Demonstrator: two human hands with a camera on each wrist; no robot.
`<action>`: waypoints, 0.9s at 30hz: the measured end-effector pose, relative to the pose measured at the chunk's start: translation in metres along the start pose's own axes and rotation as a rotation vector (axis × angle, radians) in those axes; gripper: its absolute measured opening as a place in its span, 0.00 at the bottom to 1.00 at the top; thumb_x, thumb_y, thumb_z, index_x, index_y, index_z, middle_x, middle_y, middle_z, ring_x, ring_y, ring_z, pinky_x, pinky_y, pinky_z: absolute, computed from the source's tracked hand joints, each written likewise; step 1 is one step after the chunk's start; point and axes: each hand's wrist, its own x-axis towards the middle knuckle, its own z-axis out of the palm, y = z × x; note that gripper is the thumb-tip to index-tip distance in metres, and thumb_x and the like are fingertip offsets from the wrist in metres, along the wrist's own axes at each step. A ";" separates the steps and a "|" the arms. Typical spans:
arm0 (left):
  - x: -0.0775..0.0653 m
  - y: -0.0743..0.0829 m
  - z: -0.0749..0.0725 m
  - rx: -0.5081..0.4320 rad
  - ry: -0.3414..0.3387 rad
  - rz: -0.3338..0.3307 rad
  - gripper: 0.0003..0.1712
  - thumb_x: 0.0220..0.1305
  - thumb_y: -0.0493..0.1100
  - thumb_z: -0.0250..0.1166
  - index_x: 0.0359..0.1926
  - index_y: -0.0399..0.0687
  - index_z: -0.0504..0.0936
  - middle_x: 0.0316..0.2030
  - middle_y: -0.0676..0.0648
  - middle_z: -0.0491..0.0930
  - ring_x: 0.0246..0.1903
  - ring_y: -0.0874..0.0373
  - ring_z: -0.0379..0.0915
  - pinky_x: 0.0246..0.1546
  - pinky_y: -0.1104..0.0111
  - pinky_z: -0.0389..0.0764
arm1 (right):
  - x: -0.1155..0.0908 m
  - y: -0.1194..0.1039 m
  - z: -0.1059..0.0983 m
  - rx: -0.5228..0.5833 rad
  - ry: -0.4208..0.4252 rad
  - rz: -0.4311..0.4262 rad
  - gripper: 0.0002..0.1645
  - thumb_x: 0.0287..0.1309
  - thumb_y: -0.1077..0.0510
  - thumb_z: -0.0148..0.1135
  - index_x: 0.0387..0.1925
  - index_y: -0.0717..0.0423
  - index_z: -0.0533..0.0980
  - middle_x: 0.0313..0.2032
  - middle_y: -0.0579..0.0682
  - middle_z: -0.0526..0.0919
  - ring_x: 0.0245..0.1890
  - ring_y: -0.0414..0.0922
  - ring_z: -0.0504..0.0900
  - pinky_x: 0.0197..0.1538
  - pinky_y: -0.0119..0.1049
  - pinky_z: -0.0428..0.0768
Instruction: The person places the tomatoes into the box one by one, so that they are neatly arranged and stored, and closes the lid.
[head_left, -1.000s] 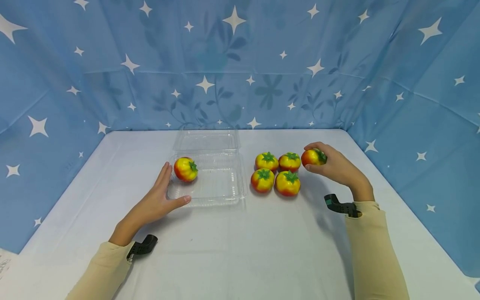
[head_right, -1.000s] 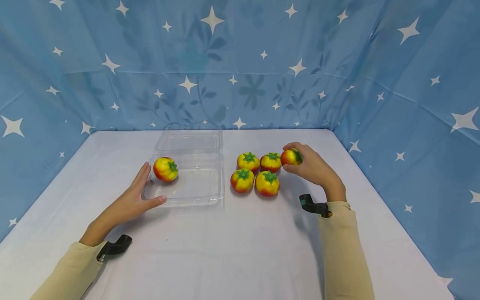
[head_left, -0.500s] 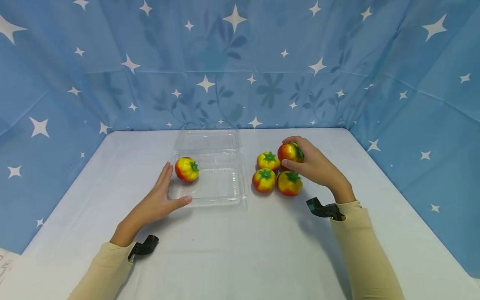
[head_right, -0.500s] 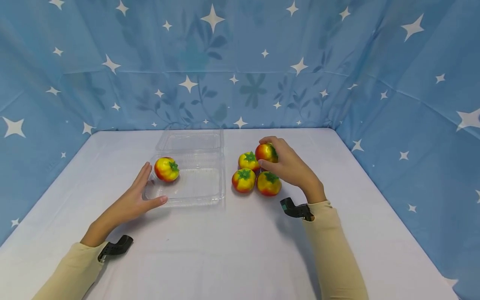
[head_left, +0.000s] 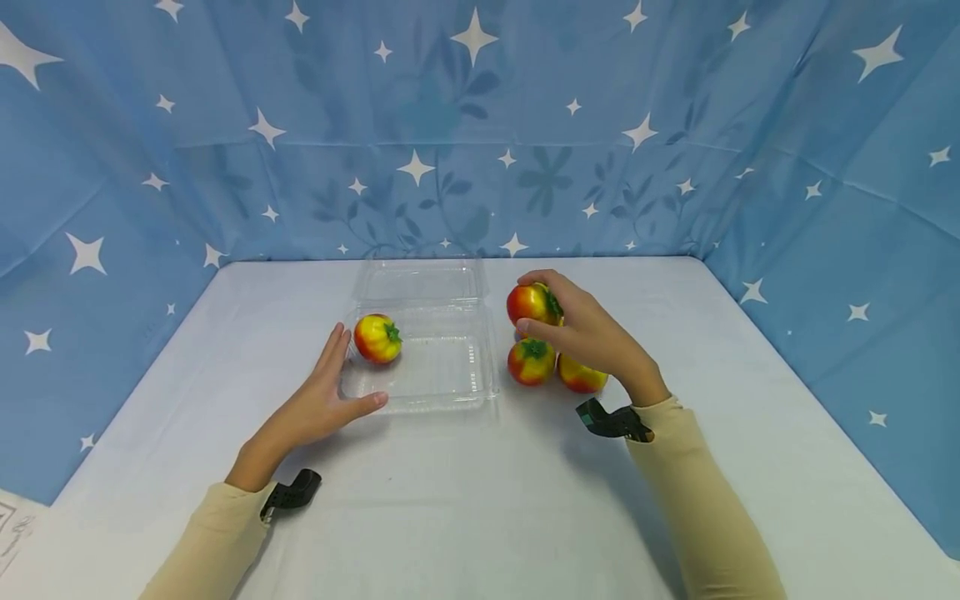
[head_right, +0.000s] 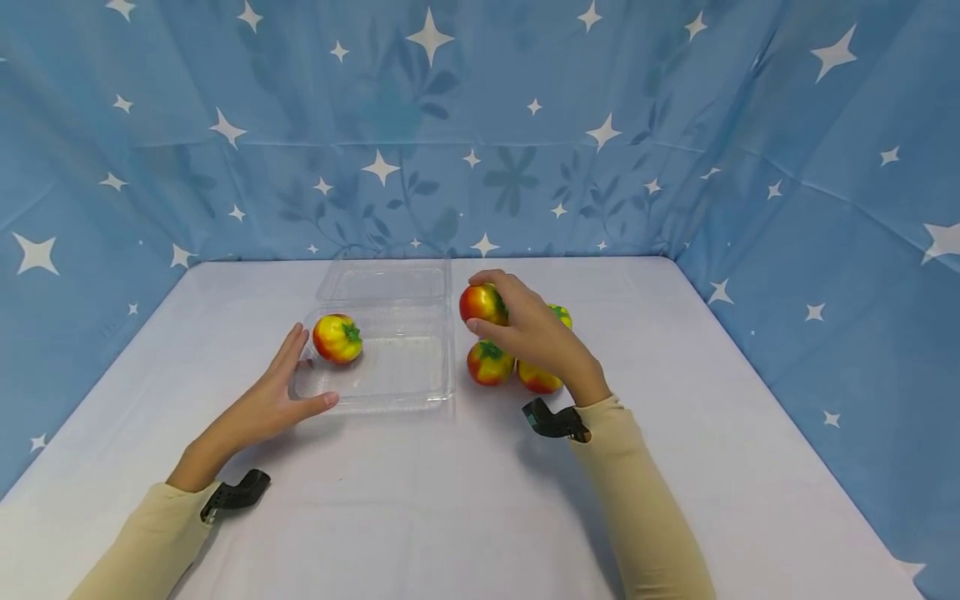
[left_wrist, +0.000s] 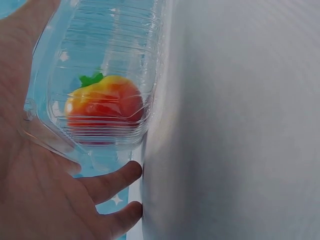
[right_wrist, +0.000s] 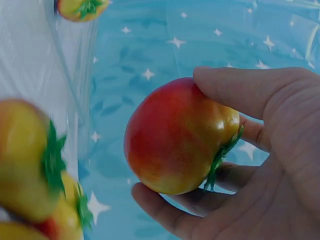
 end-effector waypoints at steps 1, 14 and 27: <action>0.000 0.000 0.000 0.000 0.000 0.001 0.72 0.67 0.66 0.71 0.86 0.40 0.31 0.85 0.40 0.22 0.83 0.35 0.30 0.76 0.31 0.46 | 0.003 -0.002 0.004 0.002 -0.001 -0.004 0.37 0.73 0.48 0.69 0.75 0.54 0.66 0.66 0.54 0.76 0.61 0.53 0.76 0.63 0.55 0.81; 0.002 -0.001 0.004 0.019 -0.002 -0.002 0.75 0.64 0.69 0.73 0.86 0.40 0.31 0.85 0.42 0.22 0.83 0.35 0.29 0.75 0.31 0.46 | 0.035 -0.032 0.052 0.040 -0.059 -0.083 0.35 0.73 0.52 0.68 0.74 0.58 0.68 0.66 0.53 0.77 0.61 0.50 0.77 0.64 0.49 0.80; -0.001 -0.001 0.002 0.041 -0.005 -0.026 0.75 0.64 0.70 0.72 0.86 0.40 0.32 0.85 0.41 0.24 0.83 0.32 0.32 0.74 0.30 0.47 | 0.047 -0.054 0.088 0.121 -0.085 -0.115 0.37 0.70 0.52 0.72 0.73 0.60 0.69 0.66 0.53 0.77 0.62 0.49 0.77 0.62 0.43 0.83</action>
